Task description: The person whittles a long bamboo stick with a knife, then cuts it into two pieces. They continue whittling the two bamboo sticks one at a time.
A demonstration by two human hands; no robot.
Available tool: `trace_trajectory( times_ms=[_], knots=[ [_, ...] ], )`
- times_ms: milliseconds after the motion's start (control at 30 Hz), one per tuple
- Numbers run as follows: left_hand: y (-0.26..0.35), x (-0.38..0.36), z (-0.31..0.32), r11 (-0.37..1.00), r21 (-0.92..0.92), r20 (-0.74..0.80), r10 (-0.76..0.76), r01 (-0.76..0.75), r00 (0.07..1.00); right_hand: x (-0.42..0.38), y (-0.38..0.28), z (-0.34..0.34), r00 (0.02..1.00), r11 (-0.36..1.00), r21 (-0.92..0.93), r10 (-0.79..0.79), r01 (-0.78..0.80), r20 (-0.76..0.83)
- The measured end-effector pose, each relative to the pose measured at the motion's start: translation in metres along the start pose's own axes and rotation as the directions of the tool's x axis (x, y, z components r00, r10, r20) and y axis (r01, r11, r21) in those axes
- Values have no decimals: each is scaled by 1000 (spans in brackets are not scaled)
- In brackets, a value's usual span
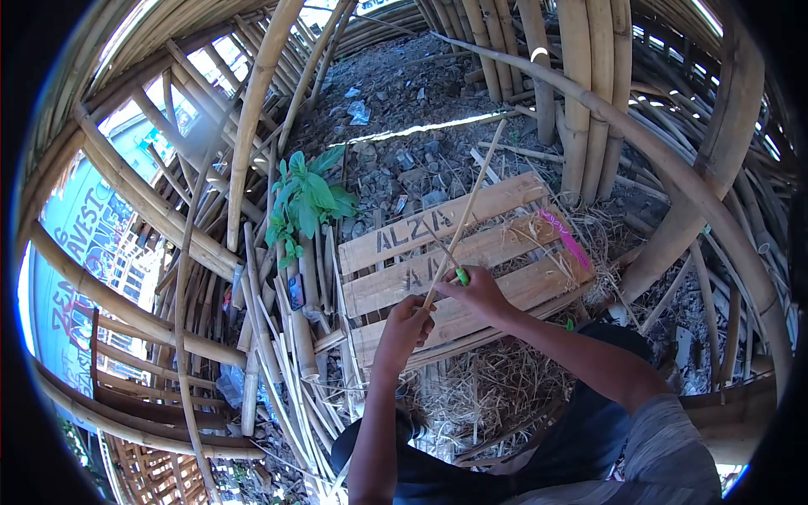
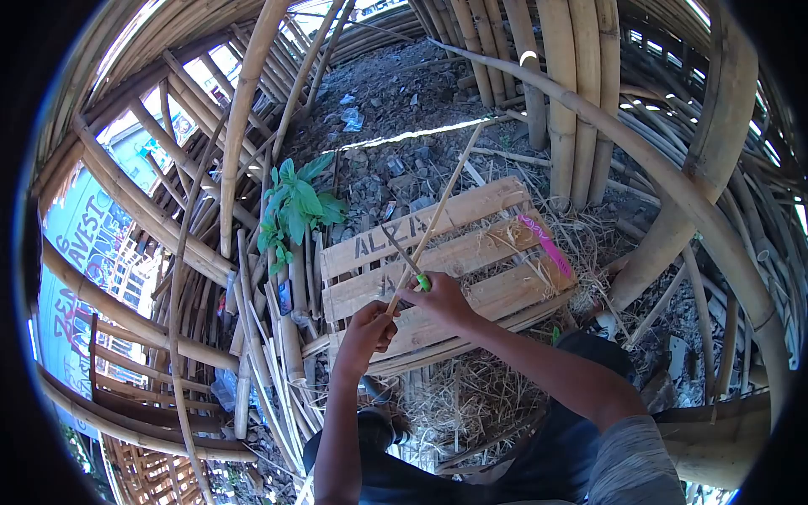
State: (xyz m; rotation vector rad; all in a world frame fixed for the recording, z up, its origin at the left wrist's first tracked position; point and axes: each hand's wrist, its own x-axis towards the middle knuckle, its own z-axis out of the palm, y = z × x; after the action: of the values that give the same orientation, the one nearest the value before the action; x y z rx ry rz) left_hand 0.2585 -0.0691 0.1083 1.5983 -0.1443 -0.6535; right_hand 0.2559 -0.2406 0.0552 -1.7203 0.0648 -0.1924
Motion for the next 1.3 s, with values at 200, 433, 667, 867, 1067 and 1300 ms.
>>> trace_trajectory(
  times_ms=[200,433,667,867,1067,1300],
  knots=[
    [-1,1,2,997,73,-37,-10,13,999,1,3,3,997,998,-30,-61,60,-56],
    [-4,7,0,987,160,-90,20,-5,996,11,-7,-13,952,959,-216,-228,183,-204],
    [-5,8,-9,975,216,-170,82,-44,982,49,-2,-74,818,973,-81,-226,217,-529],
    [3,3,-21,1000,-14,-61,-11,10,998,43,-9,-95,887,875,-484,-231,9,-400],
    [-1,6,-18,992,-118,9,-45,46,999,10,-27,-48,998,897,-442,27,2,60],
    [-11,8,-2,988,149,-67,42,-32,997,-2,3,7,994,989,-116,-94,87,-57]
  ],
)
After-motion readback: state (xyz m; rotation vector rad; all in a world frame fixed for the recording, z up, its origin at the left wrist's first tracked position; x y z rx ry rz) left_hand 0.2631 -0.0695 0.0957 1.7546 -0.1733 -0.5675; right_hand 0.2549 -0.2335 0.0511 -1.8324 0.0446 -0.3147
